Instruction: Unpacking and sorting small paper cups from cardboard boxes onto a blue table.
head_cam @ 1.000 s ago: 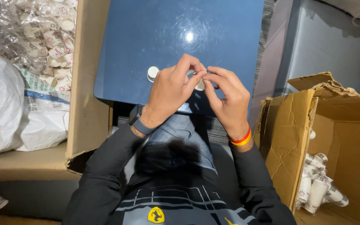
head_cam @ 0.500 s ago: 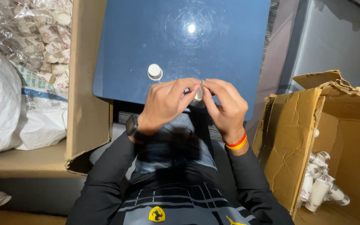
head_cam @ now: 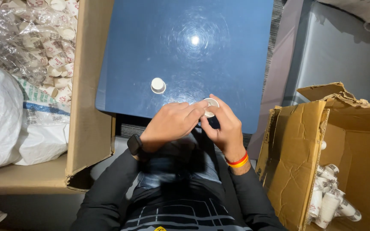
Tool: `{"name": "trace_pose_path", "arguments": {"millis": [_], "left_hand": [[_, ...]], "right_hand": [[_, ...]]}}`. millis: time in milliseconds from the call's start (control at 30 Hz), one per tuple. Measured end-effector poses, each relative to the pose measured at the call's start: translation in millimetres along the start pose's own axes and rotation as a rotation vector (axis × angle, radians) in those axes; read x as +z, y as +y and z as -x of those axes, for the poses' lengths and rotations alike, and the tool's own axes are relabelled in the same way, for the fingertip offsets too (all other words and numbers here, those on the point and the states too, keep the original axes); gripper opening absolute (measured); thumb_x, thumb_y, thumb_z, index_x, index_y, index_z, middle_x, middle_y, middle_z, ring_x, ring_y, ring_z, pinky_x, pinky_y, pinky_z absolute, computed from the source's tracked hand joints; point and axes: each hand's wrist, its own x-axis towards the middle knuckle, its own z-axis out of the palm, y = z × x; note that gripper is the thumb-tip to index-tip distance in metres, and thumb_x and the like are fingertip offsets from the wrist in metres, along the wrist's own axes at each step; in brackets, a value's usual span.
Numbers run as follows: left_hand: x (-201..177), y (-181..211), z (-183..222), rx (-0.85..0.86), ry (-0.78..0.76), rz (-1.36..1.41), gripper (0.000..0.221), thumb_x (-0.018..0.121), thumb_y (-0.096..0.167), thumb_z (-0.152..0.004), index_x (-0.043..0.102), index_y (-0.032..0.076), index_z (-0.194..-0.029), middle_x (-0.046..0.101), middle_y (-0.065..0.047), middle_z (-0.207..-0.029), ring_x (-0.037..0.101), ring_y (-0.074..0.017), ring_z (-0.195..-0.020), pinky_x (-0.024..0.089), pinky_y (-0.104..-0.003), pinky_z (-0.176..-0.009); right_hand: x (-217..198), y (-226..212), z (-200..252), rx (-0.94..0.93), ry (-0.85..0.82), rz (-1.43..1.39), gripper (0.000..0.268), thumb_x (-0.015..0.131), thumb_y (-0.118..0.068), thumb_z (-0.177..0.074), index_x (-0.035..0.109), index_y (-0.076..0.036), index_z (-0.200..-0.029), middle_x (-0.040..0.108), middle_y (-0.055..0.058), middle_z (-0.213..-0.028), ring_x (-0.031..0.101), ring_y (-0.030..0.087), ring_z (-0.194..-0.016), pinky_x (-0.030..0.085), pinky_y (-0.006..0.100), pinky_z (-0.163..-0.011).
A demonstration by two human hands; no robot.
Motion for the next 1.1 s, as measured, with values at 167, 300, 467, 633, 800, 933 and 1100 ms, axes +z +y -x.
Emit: {"name": "trace_pose_path", "arguments": {"millis": [167,300,467,633,800,933,1100], "left_hand": [[-1.0,-5.0,0.6,0.015,-0.136,-0.017,0.039,0.065,0.009,-0.092,0.059,0.002,-0.131,0.067,-0.006,-0.094,0.067,-0.0215,-0.074,0.052,-0.037,-0.061],[-25.6,9.0,-9.1,0.065,0.003,0.082,0.037,0.070,0.006,-0.088,0.058,0.007,-0.123,0.070,-0.009,-0.108,0.070,-0.0241,-0.086,0.056,-0.034,-0.070],[-28.6,-19.9,32.5,-0.267,0.296,0.061,0.044,0.081,0.006,-0.088,0.058,0.010,-0.125,0.065,-0.013,-0.128,0.069,-0.0276,-0.109,0.059,-0.033,-0.090],[-5.9,-58.6,53.1,-0.676,0.276,0.016,0.072,0.092,0.020,-0.077,0.053,0.001,-0.136,0.052,-0.020,-0.137,0.059,-0.0352,-0.119,0.054,-0.042,-0.097],[32.5,-78.9,58.5,-0.594,0.226,-0.108,0.073,0.091,0.021,-0.074,0.056,0.002,-0.136,0.056,-0.017,-0.130,0.055,-0.0390,-0.116,0.048,-0.047,-0.096],[44.4,-87.2,62.9,-0.600,0.227,-0.081,0.052,0.087,0.016,-0.083,0.063,0.008,-0.128,0.064,-0.010,-0.122,0.058,-0.0338,-0.112,0.050,-0.043,-0.095],[39.5,-85.7,72.5,-0.635,0.357,0.123,0.038,0.087,0.017,-0.083,0.062,0.007,-0.110,0.068,-0.009,-0.107,0.066,-0.0282,-0.097,0.055,-0.038,-0.083]], "right_hand": [[-7.8,-9.6,-8.4,0.066,-0.087,-0.047,0.027,0.079,-0.008,-0.083,0.071,-0.001,-0.108,0.071,0.018,-0.124,0.073,0.032,-0.114,0.060,0.036,-0.093],[-23.4,-10.5,-0.7,0.043,-0.038,-0.086,0.024,0.081,-0.005,-0.084,0.071,0.000,-0.105,0.072,0.020,-0.122,0.074,0.031,-0.112,0.060,0.035,-0.094],[-111.4,2.2,78.3,0.180,0.382,0.121,0.037,0.079,0.003,-0.094,0.056,0.001,-0.122,0.062,0.019,-0.127,0.065,0.030,-0.117,0.056,0.036,-0.102],[-182.7,8.4,137.1,0.130,0.614,0.607,0.047,0.065,0.011,-0.099,0.040,0.005,-0.138,0.058,0.026,-0.132,0.066,0.037,-0.118,0.062,0.042,-0.105],[-187.1,-16.4,133.6,0.256,0.484,1.140,0.043,0.074,0.007,-0.089,0.050,0.007,-0.125,0.070,0.024,-0.108,0.075,0.035,-0.105,0.063,0.039,-0.093],[-184.1,1.4,138.5,0.433,0.434,1.064,0.040,0.087,0.000,-0.093,0.056,0.004,-0.117,0.073,0.025,-0.097,0.075,0.035,-0.086,0.060,0.041,-0.073],[-218.7,125.3,219.8,0.630,0.548,0.799,0.053,0.076,-0.005,-0.098,0.048,0.006,-0.141,0.066,0.022,-0.128,0.074,0.029,-0.120,0.060,0.037,-0.100]]}}
